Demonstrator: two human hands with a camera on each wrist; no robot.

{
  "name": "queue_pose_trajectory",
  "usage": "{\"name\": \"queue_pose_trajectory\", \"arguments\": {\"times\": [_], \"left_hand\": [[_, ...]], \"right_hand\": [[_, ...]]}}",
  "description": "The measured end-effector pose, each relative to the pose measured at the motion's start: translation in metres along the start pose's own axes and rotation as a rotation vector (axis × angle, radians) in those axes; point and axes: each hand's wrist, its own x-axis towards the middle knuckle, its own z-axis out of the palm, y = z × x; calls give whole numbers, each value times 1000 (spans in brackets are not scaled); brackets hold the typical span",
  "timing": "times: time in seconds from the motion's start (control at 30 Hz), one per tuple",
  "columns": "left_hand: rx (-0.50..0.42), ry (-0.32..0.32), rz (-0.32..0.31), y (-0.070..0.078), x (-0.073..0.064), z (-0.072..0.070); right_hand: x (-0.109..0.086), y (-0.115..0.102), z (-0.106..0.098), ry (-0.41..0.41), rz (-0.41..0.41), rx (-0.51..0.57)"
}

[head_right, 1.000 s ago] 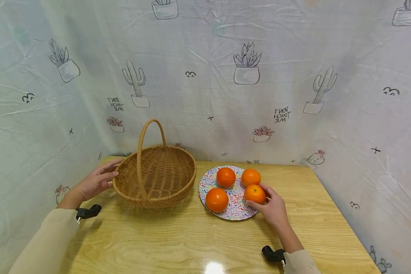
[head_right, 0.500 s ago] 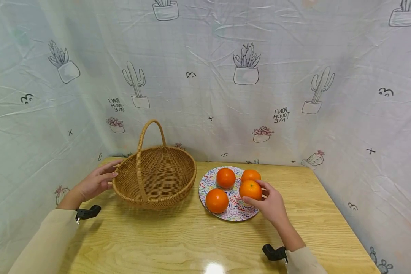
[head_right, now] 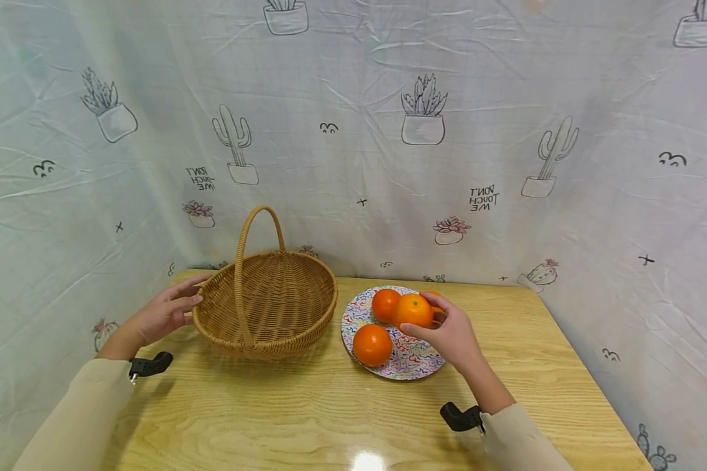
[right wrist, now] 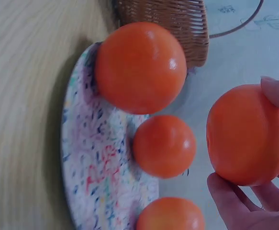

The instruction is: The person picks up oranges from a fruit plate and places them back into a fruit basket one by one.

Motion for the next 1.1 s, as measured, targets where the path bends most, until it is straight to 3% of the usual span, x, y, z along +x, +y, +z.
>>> {"name": "queue_pose_trajectory", "arguments": {"times": [0.47, 1.1], "left_hand": [[-44, -4, 16, 0, 0, 1], [-60, -16, -4, 0, 1, -2]], "right_hand": [[25, -27, 22, -89, -33, 116], [64, -70, 67, -194, -38, 179]]}}
